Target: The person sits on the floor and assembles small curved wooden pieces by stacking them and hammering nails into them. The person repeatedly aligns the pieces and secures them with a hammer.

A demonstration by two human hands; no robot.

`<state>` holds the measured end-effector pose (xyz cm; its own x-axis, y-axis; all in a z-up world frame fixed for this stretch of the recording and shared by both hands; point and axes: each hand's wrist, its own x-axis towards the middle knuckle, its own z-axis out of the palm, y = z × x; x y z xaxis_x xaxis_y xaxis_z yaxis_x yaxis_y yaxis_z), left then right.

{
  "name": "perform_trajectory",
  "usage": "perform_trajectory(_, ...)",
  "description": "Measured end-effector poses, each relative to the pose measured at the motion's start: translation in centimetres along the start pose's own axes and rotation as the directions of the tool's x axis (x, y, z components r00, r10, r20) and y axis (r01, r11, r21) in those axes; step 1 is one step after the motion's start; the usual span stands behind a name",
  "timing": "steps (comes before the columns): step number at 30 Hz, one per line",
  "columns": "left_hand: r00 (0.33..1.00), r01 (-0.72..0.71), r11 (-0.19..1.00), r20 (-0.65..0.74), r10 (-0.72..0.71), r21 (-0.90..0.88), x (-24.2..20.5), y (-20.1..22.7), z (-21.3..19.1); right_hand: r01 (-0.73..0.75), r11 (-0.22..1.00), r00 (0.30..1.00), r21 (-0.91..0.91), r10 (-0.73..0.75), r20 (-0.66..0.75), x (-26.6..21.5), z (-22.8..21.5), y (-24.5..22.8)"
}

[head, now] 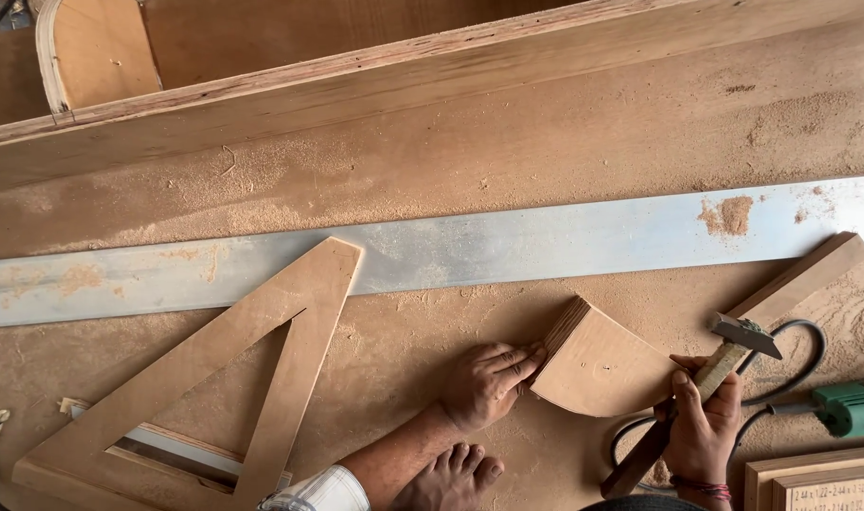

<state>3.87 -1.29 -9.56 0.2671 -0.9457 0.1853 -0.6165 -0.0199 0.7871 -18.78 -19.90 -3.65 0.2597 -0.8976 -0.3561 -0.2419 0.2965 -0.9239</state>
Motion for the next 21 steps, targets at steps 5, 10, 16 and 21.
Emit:
perform_trajectory(5, 1.0, 0.001, 1.0, 0.02, -0.002, 0.011, -0.1, 0.2, -0.1, -0.003, 0.998, 1.0, -0.065, 0.003, -0.005, -0.3, -0.4, -0.2)
perform_trajectory(10, 1.0, -0.009, 1.0, -0.005, 0.009, 0.021, 0.5, 0.9, -1.0, -0.138, 0.921, 0.99, -0.363, 0.114, -0.088, 0.6, -3.6, -2.2)
perform_trajectory(16, 0.998, -0.013, 0.999, 0.069, 0.011, 0.035, 0.5, 1.0, -1.2, 0.139, 0.972, 0.987, -0.189, -0.121, 0.103, 2.9, -9.4, -7.3)
perform_trajectory(21, 0.999, 0.023, 0.997, 0.047, -0.026, 0.067, -0.5, 0.3, 0.4, 0.05, 0.299, 0.834, -0.953, 0.512, 0.204, 4.7, -10.4, -7.3)
